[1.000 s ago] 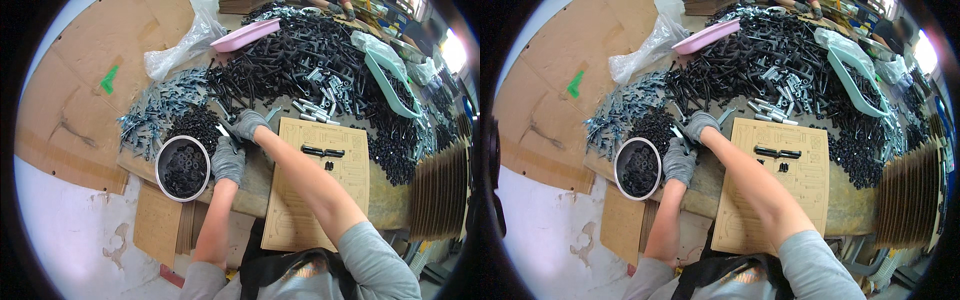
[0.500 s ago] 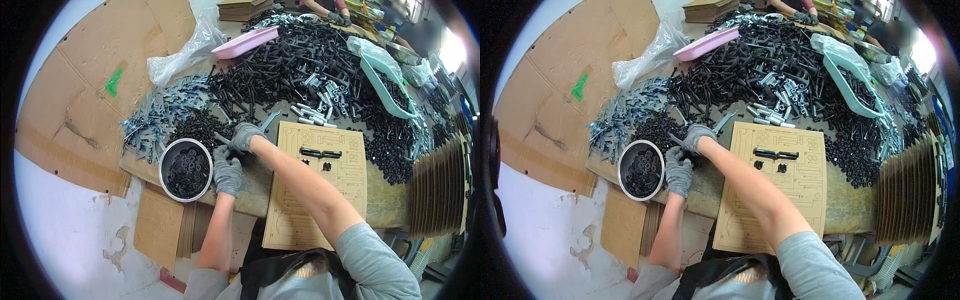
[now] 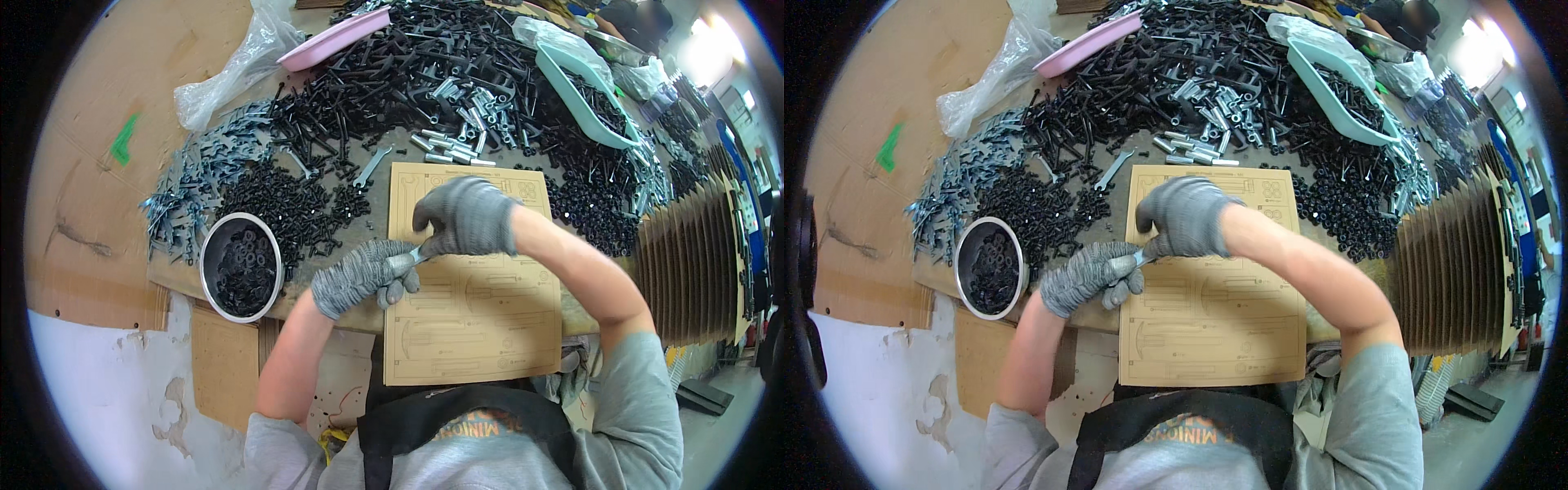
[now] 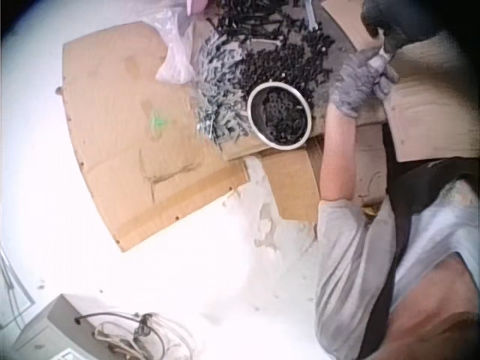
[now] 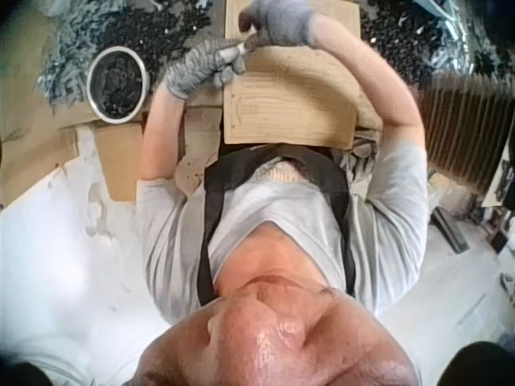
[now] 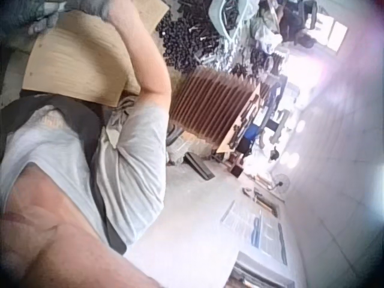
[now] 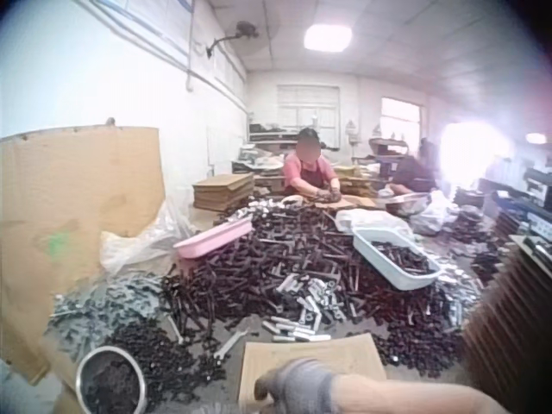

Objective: The person assembles a tool kit by picking various tools and fasteners from piles on the table and placing them into designated slots on a cardboard template. They handle hammers, wrenches, bolts, and washers, arranging them according to the layout on the template.

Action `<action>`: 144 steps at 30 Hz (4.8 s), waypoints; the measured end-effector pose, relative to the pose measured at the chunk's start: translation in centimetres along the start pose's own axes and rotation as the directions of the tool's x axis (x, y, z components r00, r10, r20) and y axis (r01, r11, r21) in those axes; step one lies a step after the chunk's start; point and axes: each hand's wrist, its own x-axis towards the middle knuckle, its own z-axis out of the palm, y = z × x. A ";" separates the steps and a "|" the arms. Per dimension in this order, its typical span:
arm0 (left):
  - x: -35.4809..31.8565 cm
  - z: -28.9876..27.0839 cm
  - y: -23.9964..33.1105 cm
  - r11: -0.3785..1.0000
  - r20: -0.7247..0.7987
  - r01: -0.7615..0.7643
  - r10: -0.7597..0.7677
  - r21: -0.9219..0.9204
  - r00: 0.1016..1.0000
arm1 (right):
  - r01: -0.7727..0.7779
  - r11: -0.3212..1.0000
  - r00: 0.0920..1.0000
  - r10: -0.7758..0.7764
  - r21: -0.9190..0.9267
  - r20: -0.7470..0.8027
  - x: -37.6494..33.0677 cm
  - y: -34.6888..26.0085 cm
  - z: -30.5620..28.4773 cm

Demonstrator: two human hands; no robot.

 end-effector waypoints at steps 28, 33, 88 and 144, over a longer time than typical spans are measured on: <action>7.0 3.0 -3.8 0.459 -0.636 0.458 0.388 0.761 0.667 | -0.212 0.611 0.965 0.256 0.763 0.062 8.7 12.1 4.0; 6.8 3.0 -3.7 0.469 -0.647 0.466 0.378 0.750 0.662 | 0.104 0.978 0.943 -0.039 0.182 -0.332 8.6 12.5 5.4; 5.0 12.3 -5.5 0.456 0.023 -0.169 0.309 0.873 0.951 | -0.160 0.546 0.854 0.495 0.823 -0.162 -15.3 6.6 14.2; 14.1 10.1 -0.2 0.342 0.017 -0.237 0.539 0.909 0.842 | -0.096 0.960 0.750 0.243 0.262 -0.615 -18.5 7.6 12.9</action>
